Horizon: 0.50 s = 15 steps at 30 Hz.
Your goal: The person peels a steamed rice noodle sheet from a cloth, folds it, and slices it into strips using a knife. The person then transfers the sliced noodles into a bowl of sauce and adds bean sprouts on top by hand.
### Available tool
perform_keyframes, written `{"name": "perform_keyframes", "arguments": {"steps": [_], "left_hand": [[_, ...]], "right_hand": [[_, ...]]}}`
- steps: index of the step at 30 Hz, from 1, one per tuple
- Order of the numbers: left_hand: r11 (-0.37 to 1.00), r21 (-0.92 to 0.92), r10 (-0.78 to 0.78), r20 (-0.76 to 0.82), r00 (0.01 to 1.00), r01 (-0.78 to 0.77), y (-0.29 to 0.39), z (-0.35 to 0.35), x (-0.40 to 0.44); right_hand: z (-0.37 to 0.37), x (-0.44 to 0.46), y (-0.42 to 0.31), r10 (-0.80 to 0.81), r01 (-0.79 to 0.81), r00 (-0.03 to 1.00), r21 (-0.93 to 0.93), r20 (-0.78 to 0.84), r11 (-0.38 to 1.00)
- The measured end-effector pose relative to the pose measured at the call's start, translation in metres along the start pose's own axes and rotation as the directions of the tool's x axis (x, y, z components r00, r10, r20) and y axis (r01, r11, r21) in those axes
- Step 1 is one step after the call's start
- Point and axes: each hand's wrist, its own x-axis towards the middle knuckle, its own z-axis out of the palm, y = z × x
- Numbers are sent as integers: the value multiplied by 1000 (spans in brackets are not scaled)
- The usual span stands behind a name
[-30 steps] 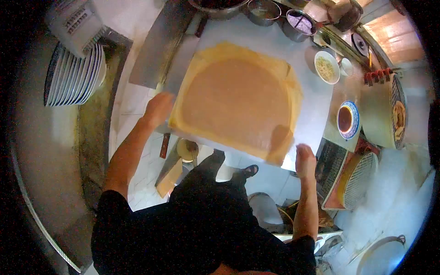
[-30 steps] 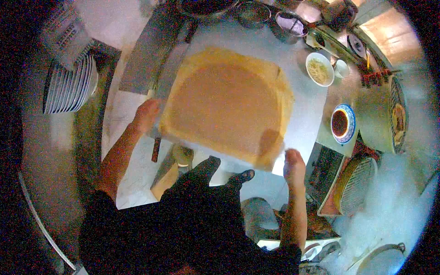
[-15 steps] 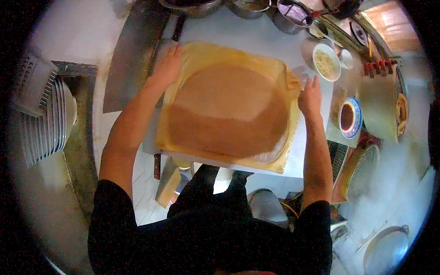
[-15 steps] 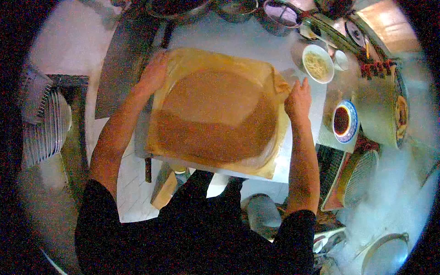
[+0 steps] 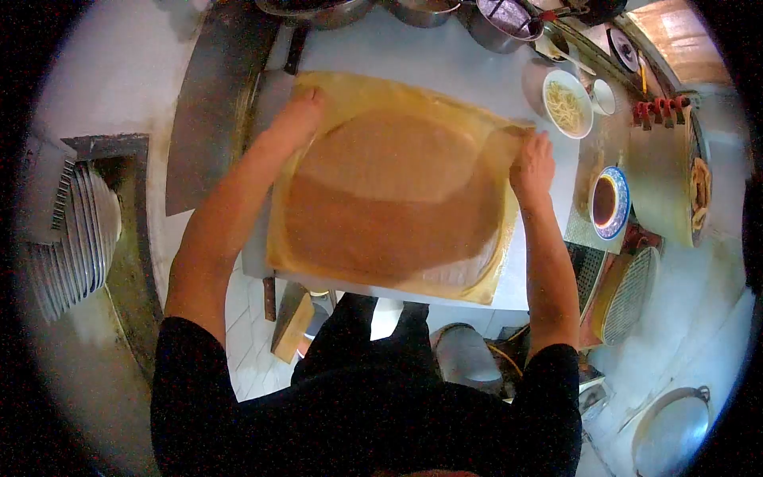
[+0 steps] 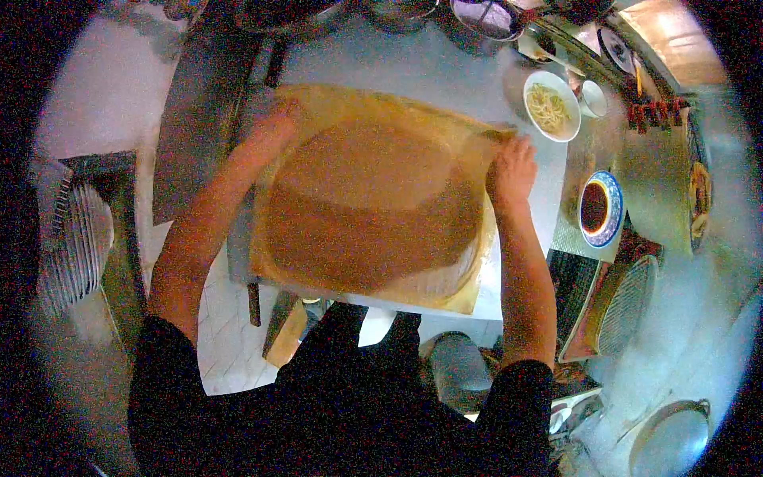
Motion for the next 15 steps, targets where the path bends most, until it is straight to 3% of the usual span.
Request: {"name": "perform_keyframes", "arguments": {"steps": [2, 3, 4, 6, 7, 9, 11, 15], "left_hand": [[995, 89, 57, -76, 996, -50, 5, -14, -4], [995, 98, 41, -72, 997, -33, 3, -12, -3], [993, 82, 86, -52, 995, -81, -3, -7, 0], [990, 78, 117, -24, 993, -115, -4, -9, -5], [992, 78, 106, -30, 994, -103, 2, -15, -6], [994, 77, 81, -27, 996, -79, -7, -11, -6], [917, 314, 302, -140, 943, -247, -26, 4, 0], [858, 428, 293, 43, 955, -283, -31, -16, -9]], "right_hand": [[-30, 1, -17, 94, -76, 991, -176, 100, 981], [-47, 1, -34, 45, -20, 976, -114, 214, 993], [-38, -3, -37, 28, -8, 976, -90, 216, 996], [-9, -13, -26, -199, 186, 965, 92, 170, 978], [4, -11, -17, -209, 193, 964, 107, 166, 975], [25, -8, 1, -82, 35, 968, 193, 237, 980], [27, -3, 1, -94, 49, 974, 212, 206, 976], [15, 1, 5, -105, 54, 974, 246, 201, 968]]}}
